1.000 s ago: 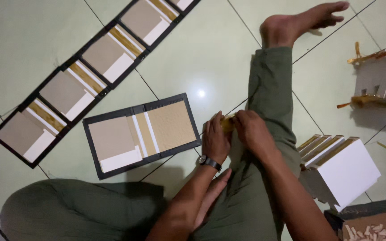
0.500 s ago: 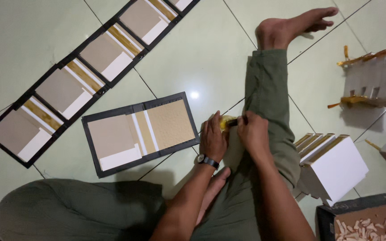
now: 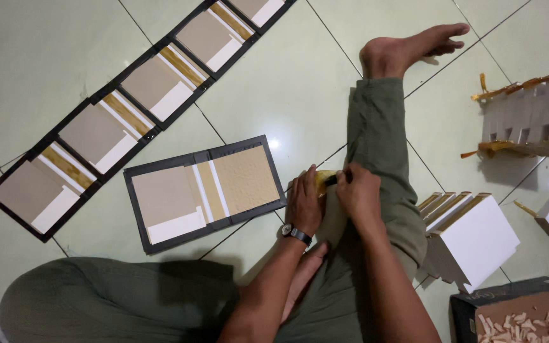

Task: The person sits on the floor and applies a yellow adhesive from a small container onto the spine of a book using a small brush. They repeatedly dip the brush into the container and spread the glue along the binding of the book.

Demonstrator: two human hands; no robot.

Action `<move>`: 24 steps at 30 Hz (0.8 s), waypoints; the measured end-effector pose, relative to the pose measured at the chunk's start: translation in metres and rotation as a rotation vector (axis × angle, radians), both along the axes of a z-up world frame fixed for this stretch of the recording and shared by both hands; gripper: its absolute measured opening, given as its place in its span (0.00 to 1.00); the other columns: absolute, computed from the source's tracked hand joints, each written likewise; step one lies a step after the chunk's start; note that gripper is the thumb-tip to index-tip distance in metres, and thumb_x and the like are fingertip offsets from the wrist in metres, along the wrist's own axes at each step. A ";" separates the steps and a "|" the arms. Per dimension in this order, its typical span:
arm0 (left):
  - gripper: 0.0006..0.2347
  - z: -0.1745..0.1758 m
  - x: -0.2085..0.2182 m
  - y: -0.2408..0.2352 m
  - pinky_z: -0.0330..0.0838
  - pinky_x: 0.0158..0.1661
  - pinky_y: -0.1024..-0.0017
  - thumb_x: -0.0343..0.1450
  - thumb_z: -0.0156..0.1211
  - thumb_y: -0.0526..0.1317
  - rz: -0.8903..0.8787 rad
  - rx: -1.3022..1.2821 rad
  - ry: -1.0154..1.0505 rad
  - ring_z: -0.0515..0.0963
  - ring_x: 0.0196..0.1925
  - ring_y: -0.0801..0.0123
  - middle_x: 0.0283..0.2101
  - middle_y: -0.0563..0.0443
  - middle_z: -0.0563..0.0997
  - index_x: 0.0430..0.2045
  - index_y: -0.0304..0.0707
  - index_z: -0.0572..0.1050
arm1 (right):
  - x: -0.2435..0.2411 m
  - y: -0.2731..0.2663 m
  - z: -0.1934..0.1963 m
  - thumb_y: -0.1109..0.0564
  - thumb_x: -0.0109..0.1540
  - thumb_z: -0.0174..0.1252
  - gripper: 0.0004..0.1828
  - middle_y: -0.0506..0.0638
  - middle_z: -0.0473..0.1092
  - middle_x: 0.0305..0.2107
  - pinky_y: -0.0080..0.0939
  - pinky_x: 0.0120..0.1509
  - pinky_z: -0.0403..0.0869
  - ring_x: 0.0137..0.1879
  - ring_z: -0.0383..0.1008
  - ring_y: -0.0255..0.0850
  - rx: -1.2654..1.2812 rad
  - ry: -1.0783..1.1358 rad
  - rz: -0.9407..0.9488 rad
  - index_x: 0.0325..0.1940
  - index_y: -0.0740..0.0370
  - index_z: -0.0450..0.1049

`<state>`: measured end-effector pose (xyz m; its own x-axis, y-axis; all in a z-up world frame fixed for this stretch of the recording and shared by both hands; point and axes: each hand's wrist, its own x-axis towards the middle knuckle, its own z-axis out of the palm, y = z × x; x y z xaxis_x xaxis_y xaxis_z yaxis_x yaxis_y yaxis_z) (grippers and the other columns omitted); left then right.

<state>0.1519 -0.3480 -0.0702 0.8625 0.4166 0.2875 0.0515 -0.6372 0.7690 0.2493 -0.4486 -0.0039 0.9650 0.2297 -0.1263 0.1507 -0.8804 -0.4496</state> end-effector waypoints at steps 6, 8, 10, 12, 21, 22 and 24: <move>0.26 0.013 0.000 0.005 0.71 0.53 0.57 0.71 0.54 0.28 0.009 -0.019 -0.004 0.75 0.49 0.46 0.50 0.35 0.74 0.67 0.26 0.59 | -0.006 0.009 0.013 0.58 0.67 0.61 0.10 0.66 0.77 0.28 0.48 0.32 0.74 0.35 0.80 0.58 0.039 0.067 0.067 0.42 0.69 0.79; 0.26 0.017 -0.002 0.007 0.71 0.55 0.57 0.71 0.54 0.28 0.011 -0.044 -0.002 0.76 0.50 0.46 0.50 0.36 0.74 0.67 0.28 0.58 | -0.008 0.012 0.021 0.56 0.66 0.62 0.11 0.66 0.77 0.30 0.54 0.34 0.73 0.39 0.80 0.61 0.058 0.124 0.080 0.45 0.68 0.78; 0.28 0.021 -0.003 0.009 0.70 0.54 0.57 0.70 0.54 0.27 -0.007 -0.068 0.019 0.75 0.51 0.46 0.51 0.36 0.74 0.68 0.28 0.57 | -0.008 0.012 0.022 0.56 0.65 0.62 0.10 0.65 0.78 0.30 0.56 0.37 0.74 0.40 0.80 0.62 0.045 0.132 0.113 0.45 0.65 0.78; 0.29 0.024 -0.004 0.010 0.70 0.54 0.56 0.69 0.54 0.25 -0.026 -0.091 0.039 0.75 0.51 0.46 0.52 0.36 0.73 0.69 0.28 0.56 | -0.007 0.011 0.021 0.56 0.65 0.61 0.09 0.64 0.78 0.31 0.59 0.40 0.74 0.42 0.80 0.64 0.032 0.140 0.145 0.46 0.63 0.77; 0.36 0.005 0.000 0.004 0.70 0.58 0.57 0.65 0.65 0.29 -0.017 -0.102 0.049 0.74 0.55 0.48 0.53 0.37 0.73 0.70 0.31 0.55 | 0.008 0.002 -0.003 0.50 0.62 0.66 0.10 0.57 0.78 0.30 0.54 0.44 0.76 0.42 0.81 0.57 -0.045 0.135 0.055 0.42 0.57 0.82; 0.34 0.008 0.000 0.005 0.71 0.57 0.58 0.66 0.61 0.25 -0.018 -0.096 0.065 0.74 0.54 0.47 0.53 0.36 0.73 0.69 0.30 0.55 | 0.003 0.007 0.004 0.53 0.64 0.63 0.08 0.57 0.78 0.29 0.54 0.44 0.76 0.41 0.81 0.58 -0.030 0.130 0.110 0.43 0.57 0.81; 0.32 0.014 0.000 0.007 0.71 0.57 0.58 0.68 0.57 0.22 -0.016 -0.090 0.082 0.74 0.54 0.47 0.53 0.36 0.73 0.69 0.29 0.55 | -0.004 0.015 0.013 0.56 0.66 0.60 0.07 0.57 0.79 0.28 0.55 0.44 0.76 0.40 0.81 0.59 -0.014 0.126 0.167 0.45 0.57 0.81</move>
